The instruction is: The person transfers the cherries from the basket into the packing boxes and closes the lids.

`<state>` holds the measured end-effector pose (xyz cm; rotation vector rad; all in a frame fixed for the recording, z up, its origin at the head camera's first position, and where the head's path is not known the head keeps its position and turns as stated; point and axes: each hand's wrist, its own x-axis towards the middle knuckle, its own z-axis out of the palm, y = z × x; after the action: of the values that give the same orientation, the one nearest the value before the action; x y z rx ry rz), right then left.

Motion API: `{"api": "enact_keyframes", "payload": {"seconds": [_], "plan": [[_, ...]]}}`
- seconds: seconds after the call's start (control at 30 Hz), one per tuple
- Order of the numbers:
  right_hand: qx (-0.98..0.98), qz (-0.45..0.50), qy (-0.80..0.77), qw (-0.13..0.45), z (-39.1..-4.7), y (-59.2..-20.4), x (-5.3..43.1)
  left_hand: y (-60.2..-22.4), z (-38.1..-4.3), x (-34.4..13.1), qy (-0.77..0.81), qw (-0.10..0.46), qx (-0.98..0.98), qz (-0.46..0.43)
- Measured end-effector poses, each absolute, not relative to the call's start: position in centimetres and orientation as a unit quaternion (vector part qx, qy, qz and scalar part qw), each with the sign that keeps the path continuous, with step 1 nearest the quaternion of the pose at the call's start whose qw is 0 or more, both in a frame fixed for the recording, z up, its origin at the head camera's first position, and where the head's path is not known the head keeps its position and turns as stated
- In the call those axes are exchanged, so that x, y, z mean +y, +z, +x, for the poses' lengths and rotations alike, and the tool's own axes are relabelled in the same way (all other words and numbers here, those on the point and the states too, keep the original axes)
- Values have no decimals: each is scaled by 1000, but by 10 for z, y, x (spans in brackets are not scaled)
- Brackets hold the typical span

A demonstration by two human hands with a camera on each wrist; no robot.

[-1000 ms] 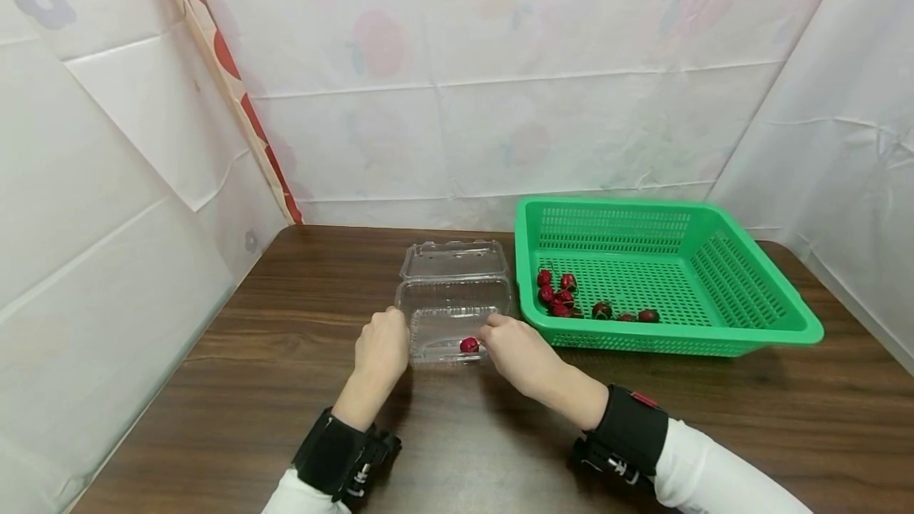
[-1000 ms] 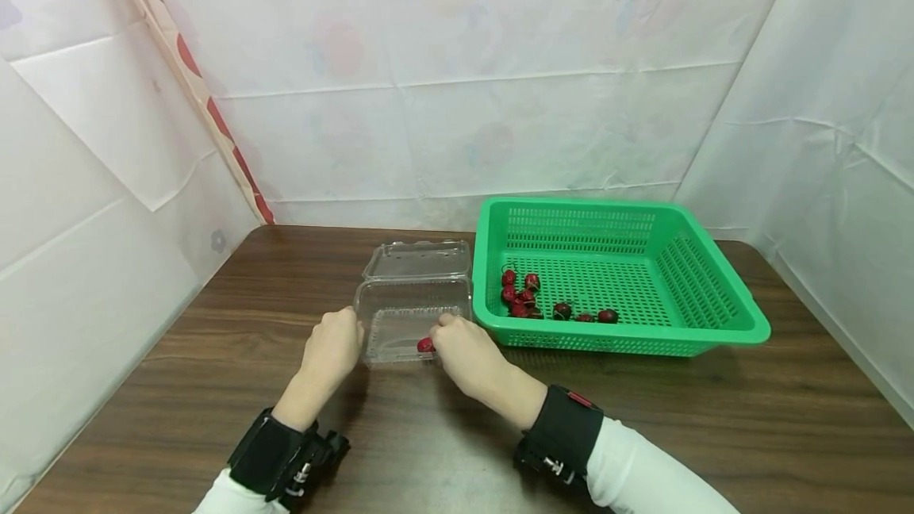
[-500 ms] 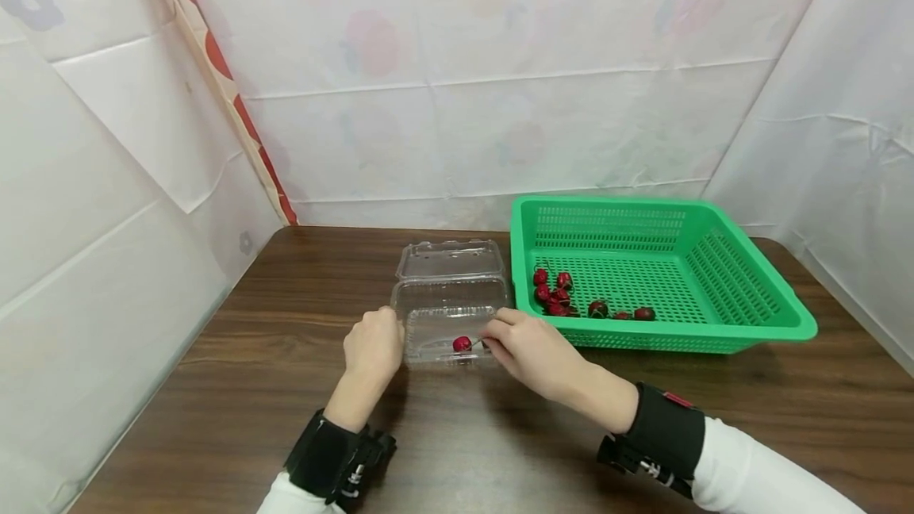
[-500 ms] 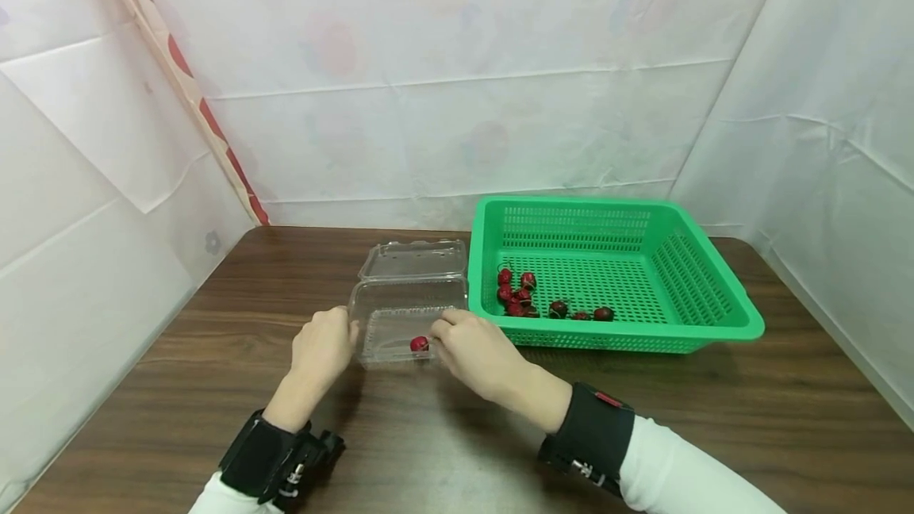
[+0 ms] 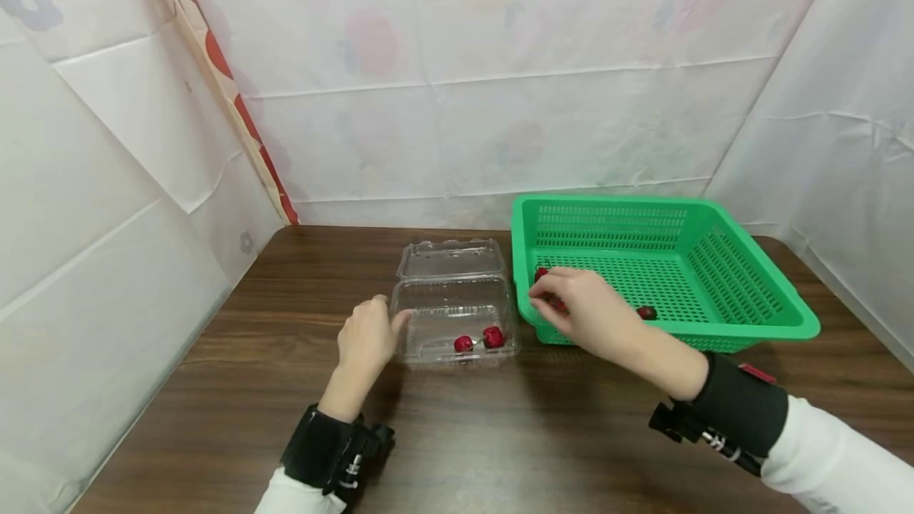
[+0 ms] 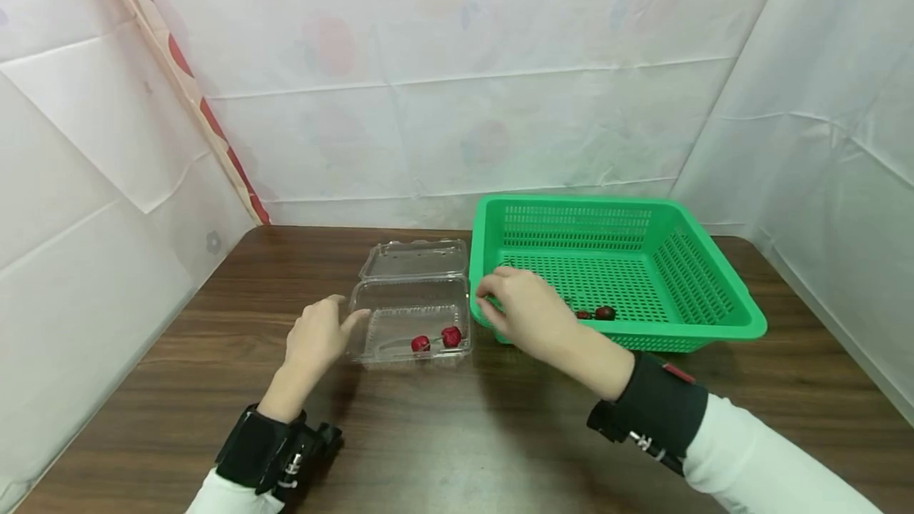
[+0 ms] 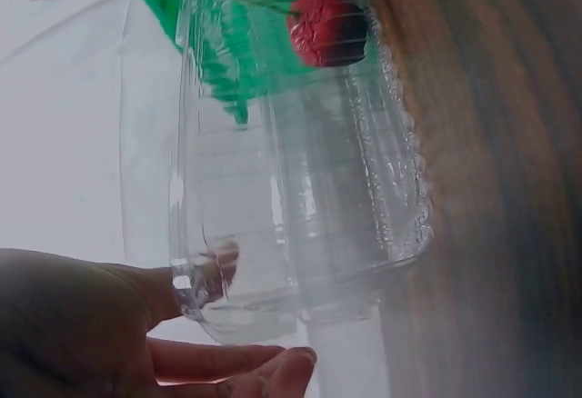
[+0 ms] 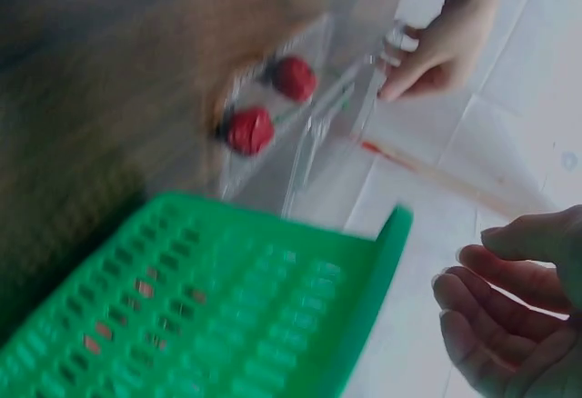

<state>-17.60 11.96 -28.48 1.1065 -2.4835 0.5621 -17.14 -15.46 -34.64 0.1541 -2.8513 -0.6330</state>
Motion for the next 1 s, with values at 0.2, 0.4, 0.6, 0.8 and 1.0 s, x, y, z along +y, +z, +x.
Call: {"api": "enact_keyframes", "payload": {"seconds": [0.2, 0.4, 0.6, 0.8, 1.0], "plan": [[-911, 331, 223, 103, -193, -275, 137, -351, -183, -163, -303, 85, -946, 72], [-925, 293, 238, 43, -204, -276, 151, -360, -190, -170, -367, 84, -922, 86], [-936, 271, 226, 10, -213, -282, 157, -366, -193, -172, -418, 63, -901, 100], [-947, 247, 202, -38, -221, -288, 161, -368, -193, -172, -468, 41, -879, 83], [-953, 223, 179, -103, -228, -295, 164, -369, -193, -172, -480, 41, -873, 79]]}}
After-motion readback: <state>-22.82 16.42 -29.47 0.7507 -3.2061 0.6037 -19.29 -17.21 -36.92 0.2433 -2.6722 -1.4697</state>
